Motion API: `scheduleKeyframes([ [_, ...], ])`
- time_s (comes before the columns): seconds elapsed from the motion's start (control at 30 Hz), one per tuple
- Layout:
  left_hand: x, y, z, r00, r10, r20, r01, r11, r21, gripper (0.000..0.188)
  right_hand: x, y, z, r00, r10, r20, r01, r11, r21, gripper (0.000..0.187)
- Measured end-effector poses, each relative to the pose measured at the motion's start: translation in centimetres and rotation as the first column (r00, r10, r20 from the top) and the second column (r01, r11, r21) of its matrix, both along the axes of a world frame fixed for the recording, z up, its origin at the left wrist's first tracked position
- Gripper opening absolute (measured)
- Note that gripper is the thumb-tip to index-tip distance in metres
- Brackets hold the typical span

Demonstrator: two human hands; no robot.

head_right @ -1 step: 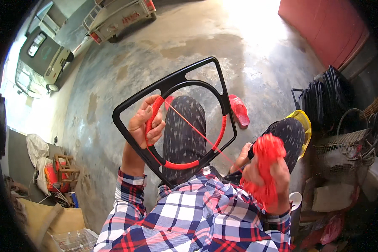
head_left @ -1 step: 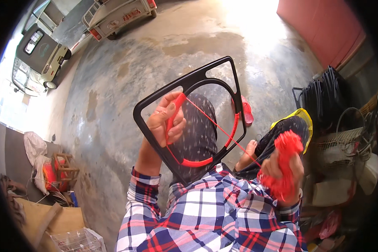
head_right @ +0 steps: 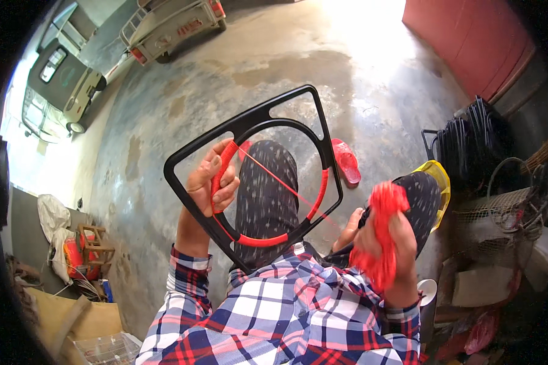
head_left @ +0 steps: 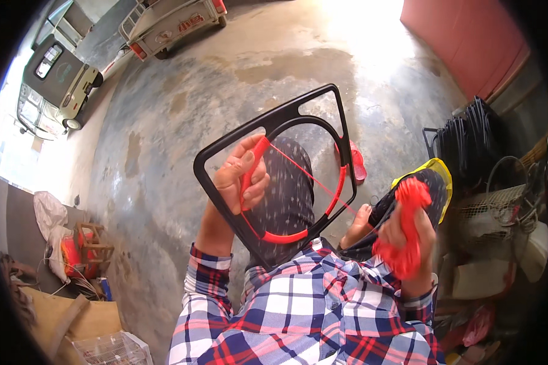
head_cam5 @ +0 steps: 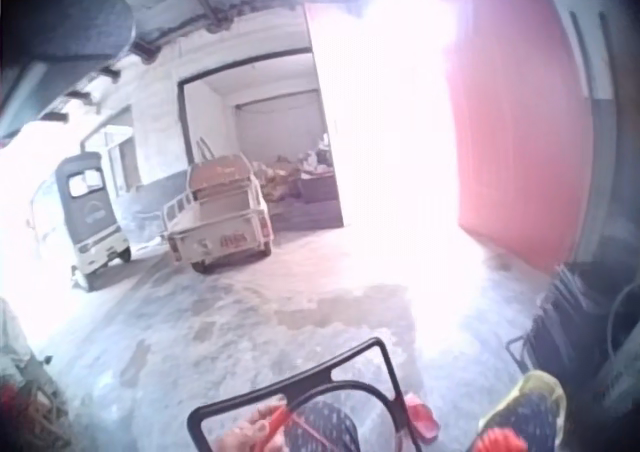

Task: Winding red plastic twine onto a black plastic frame, likely for furniture assembly.

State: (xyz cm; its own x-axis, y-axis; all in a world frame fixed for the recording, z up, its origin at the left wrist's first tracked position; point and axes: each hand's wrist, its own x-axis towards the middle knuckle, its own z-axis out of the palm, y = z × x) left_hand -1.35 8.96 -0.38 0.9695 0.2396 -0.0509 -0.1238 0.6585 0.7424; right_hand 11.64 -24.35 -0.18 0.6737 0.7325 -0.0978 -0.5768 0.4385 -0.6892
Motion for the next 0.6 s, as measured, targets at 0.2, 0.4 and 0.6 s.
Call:
scheduleKeyframes([
  [0.2, 1.4, -2.7, 1.3, 0.993, -0.102, 0.061, 0.106, 0.992, -0.064, 0.054, 1.9, 5.2, 0.5, 0.965, -0.126, 0.229, 0.169, 0.969, -0.179, 0.036],
  [0.4, 3.2, -5.7, 1.5, 0.906, -0.299, 0.298, 0.38, 0.886, -0.267, 0.097, 1.5, 8.8, 7.5, 0.432, 0.497, 0.752, -0.059, 0.848, -0.527, 0.042],
  [0.6, 3.4, -8.4, 3.9, 0.994, -0.099, 0.038, 0.092, 0.985, 0.148, 0.071, 0.8, 11.3, 4.3, 0.417, -0.006, 0.909, 0.36, 0.92, -0.158, 0.024],
])
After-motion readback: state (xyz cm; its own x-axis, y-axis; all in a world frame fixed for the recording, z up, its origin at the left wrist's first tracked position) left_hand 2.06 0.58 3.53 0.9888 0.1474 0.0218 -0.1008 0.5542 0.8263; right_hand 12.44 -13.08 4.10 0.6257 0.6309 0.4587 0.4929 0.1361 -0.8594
